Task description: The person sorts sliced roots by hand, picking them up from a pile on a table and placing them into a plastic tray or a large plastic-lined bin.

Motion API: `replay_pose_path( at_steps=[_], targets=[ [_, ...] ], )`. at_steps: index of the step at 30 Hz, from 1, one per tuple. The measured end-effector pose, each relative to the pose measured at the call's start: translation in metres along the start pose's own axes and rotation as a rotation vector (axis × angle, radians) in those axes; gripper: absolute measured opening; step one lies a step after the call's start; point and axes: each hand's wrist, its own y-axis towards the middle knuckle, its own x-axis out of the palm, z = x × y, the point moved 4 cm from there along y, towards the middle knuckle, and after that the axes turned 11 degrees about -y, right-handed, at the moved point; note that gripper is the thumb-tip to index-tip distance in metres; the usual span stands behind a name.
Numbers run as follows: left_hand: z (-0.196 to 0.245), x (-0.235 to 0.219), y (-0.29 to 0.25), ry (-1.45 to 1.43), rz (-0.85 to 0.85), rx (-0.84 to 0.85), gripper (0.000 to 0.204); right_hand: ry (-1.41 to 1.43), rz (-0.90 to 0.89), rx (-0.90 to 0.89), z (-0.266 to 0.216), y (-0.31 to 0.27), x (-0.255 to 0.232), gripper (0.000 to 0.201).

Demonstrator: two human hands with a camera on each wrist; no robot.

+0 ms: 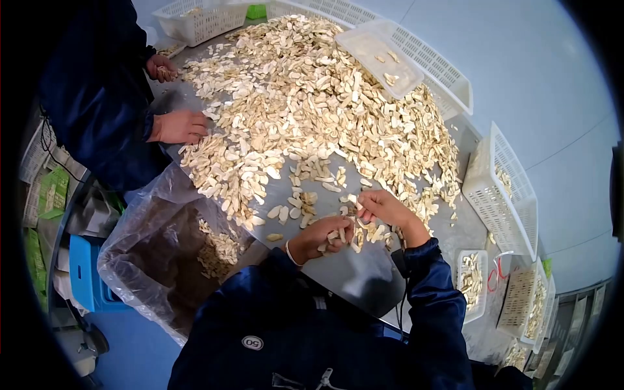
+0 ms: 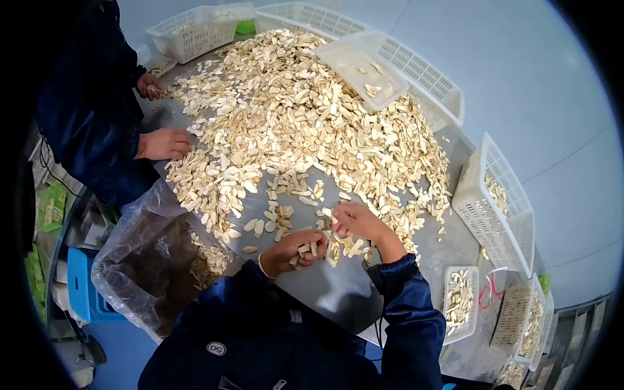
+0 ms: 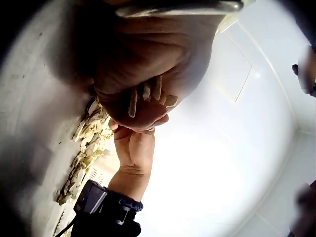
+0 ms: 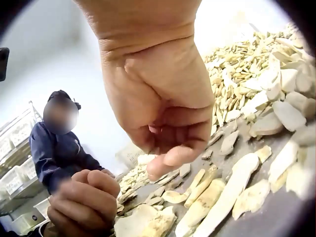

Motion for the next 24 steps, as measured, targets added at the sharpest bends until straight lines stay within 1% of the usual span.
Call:
replay_pose_path(
  at_steps=[3,7,10,16,19,22,24],
  targets=[
    [-0.002,-0.006,0.003,-0.046,-0.046,-0.009,0.019,0.011,0.026,-0.051,-0.002,-0.002,-0.002,0.026],
    [-0.003,-0.011,0.005,-0.059,-0.04,0.007,0.021,0.026,0.057,-0.065,-0.001,-0.004,0.0,0.023],
    [-0.004,-0.007,0.002,-0.067,-0.03,0.012,0.021,0.163,0.028,-0.02,0.004,-0.007,0.005,0.02],
    [-0.001,-0.002,0.0,-0.028,-0.021,0.024,0.022,0.292,0.039,-0.02,0.008,-0.01,0.013,0.02],
    [0.001,0.003,-0.003,-0.008,0.007,0.03,0.023,0.502,0.006,-0.003,0.008,-0.014,0.013,0.017],
    [0.002,0.006,-0.005,0.019,0.05,0.038,0.023,0.764,-0.044,-0.091,0.005,-0.018,0.015,0.014],
    [0.003,0.01,-0.007,0.028,0.072,0.036,0.023,0.936,-0.13,-0.212,0.0,-0.022,0.02,0.013]
  ],
)
